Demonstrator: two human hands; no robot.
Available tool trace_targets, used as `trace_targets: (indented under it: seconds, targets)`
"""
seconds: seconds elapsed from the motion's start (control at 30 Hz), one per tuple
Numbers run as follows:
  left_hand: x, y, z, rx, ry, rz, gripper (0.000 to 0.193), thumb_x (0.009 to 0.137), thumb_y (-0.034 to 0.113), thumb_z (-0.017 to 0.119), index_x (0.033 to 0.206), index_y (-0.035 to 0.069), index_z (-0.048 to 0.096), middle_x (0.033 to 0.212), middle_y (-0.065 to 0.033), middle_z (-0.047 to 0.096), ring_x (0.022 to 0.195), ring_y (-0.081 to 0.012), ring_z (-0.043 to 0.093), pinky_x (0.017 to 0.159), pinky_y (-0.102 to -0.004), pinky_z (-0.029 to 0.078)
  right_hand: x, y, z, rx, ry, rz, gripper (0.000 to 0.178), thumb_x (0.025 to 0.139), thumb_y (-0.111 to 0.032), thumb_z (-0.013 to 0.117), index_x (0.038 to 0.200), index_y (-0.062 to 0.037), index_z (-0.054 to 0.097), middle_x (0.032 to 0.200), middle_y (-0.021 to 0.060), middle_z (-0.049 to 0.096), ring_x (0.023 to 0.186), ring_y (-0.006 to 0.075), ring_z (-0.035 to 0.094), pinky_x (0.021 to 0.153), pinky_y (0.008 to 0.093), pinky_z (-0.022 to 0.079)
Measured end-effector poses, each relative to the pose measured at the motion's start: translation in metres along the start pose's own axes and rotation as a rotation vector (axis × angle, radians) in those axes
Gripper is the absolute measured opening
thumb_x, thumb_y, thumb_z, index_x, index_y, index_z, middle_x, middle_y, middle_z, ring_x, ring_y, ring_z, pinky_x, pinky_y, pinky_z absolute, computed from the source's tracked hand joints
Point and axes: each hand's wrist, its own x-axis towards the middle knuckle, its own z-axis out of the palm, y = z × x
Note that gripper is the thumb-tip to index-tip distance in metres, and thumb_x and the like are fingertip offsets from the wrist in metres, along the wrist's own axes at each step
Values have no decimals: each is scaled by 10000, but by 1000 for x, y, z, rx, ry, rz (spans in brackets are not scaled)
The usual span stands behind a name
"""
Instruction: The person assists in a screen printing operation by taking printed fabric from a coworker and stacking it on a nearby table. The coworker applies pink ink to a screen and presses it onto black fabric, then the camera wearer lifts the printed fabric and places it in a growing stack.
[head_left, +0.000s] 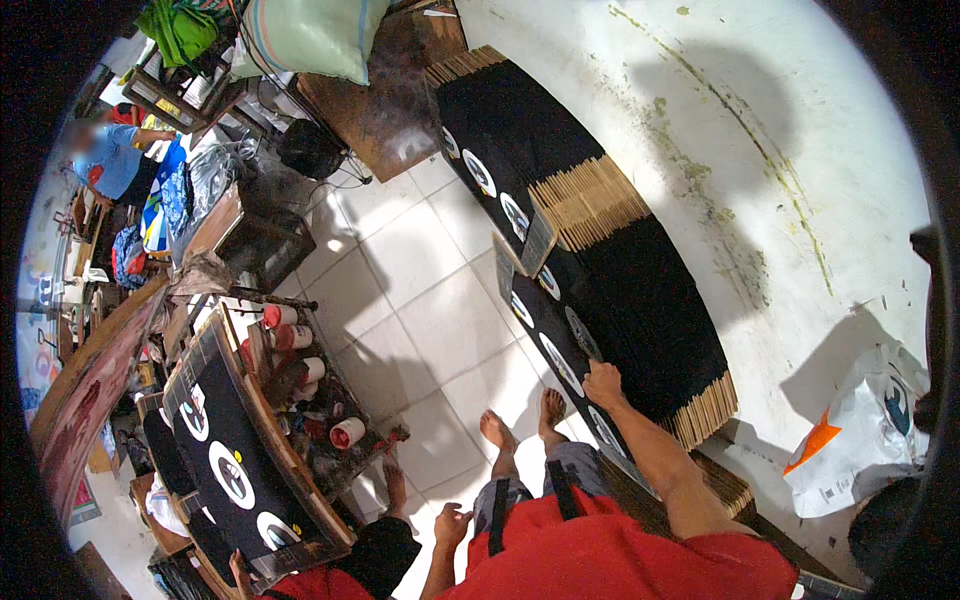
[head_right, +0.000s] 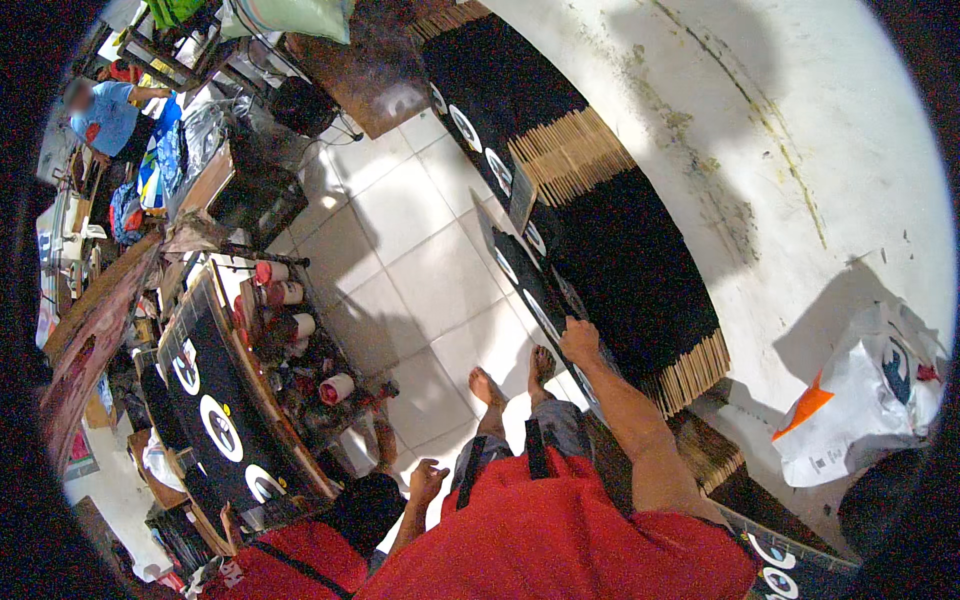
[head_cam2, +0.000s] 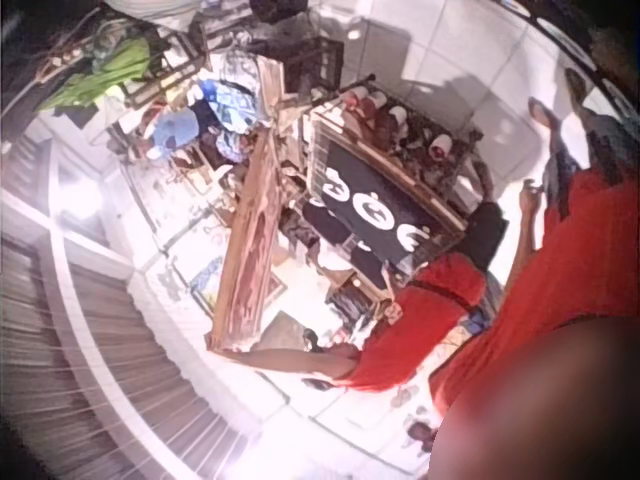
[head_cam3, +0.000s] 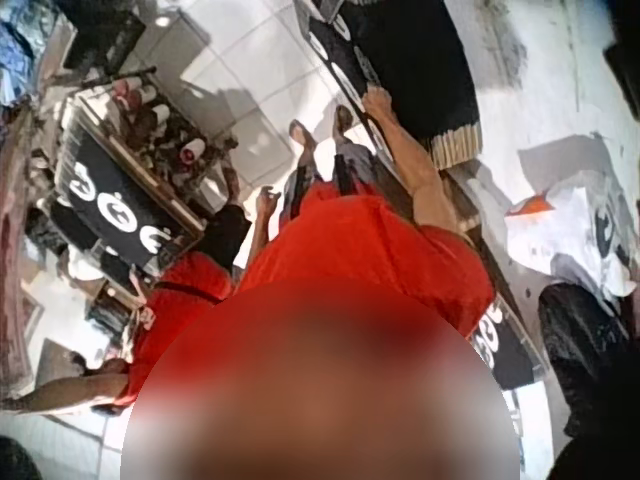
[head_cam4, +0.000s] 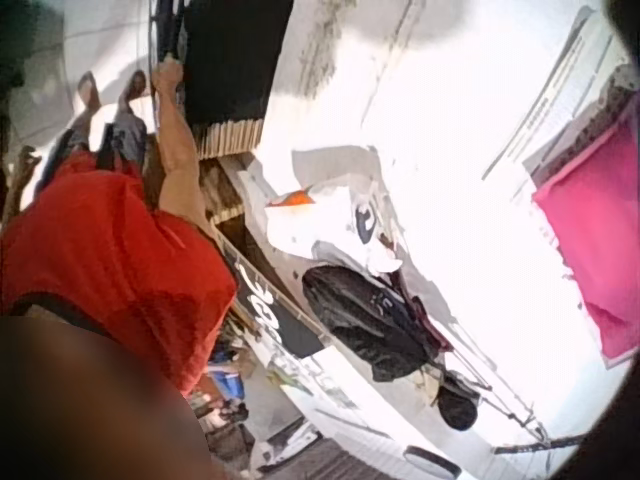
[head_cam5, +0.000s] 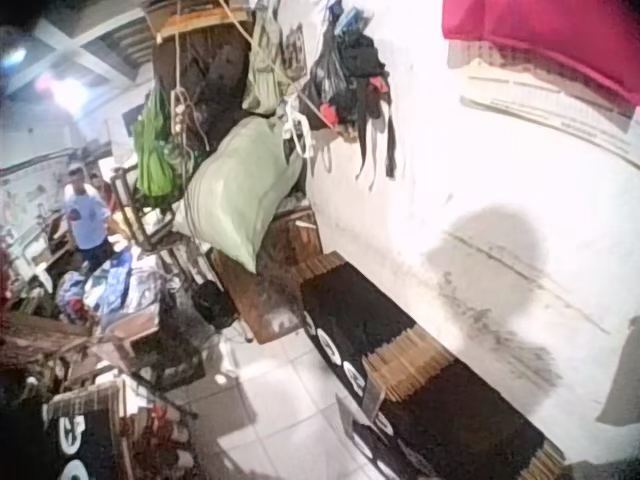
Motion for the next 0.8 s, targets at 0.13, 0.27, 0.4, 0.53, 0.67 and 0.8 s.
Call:
trace_targets:
  seconds: [0.13, 0.27, 0.4, 0.53, 0.67, 0.8]
  targets:
    - [7, 19, 2, -37, 50, 52, 382, 700, 286, 694, 958, 37, 564, 787, -142, 649, 773, -280, 634, 677, -366, 495, 20, 29, 19, -27, 37, 79, 240, 689, -144, 573, 887, -8, 566, 813, 226, 604, 775, 382, 599, 709, 472, 478]
    - [10, 12, -2, -25, 62, -51, 390, 723, 286, 685, 958, -2, 567, 834, -174, 638, 787, -293, 626, 715, -373, 483, 39, 50, 34, -74, 45, 133, 250, 682, -133, 570, 892, 2, 560, 821, 217, 603, 784, 381, 597, 716, 466, 480]
    - [6, -7, -1, 103, -14, -53, 361, 698, 281, 703, 884, -15, 612, 815, -170, 639, 773, -288, 620, 737, -371, 471, 50, 65, 47, -141, 54, 156, 252, 690, -107, 552, 911, 15, 548, 844, 207, 604, 800, 369, 596, 702, 450, 487]
    - [-13, -22, 14, -21, 38, -110, 370, 693, 243, 704, 912, -31, 589, 775, -150, 638, 726, -242, 625, 668, -349, 487, 51, 74, 55, -169, 173, 103, 255, 683, -101, 543, 905, 25, 527, 756, 187, 597, 678, 361, 591, 637, 455, 484]
    - [-17, -27, 31, -3, 8, -119, 378, 681, 251, 713, 917, -20, 597, 796, -148, 646, 745, -246, 627, 691, -339, 486, 55, 70, 50, -181, 142, 108, 238, 691, -96, 543, 895, 27, 535, 750, 199, 607, 696, 363, 603, 650, 457, 487]
    - [-11, -25, 33, -95, -14, -164, 365, 678, 241, 716, 906, -18, 596, 803, -165, 644, 775, -268, 632, 693, -340, 489, 59, 60, 40, -161, 56, 188, 203, 711, -91, 541, 880, 21, 543, 805, 218, 622, 776, 355, 619, 704, 449, 495]
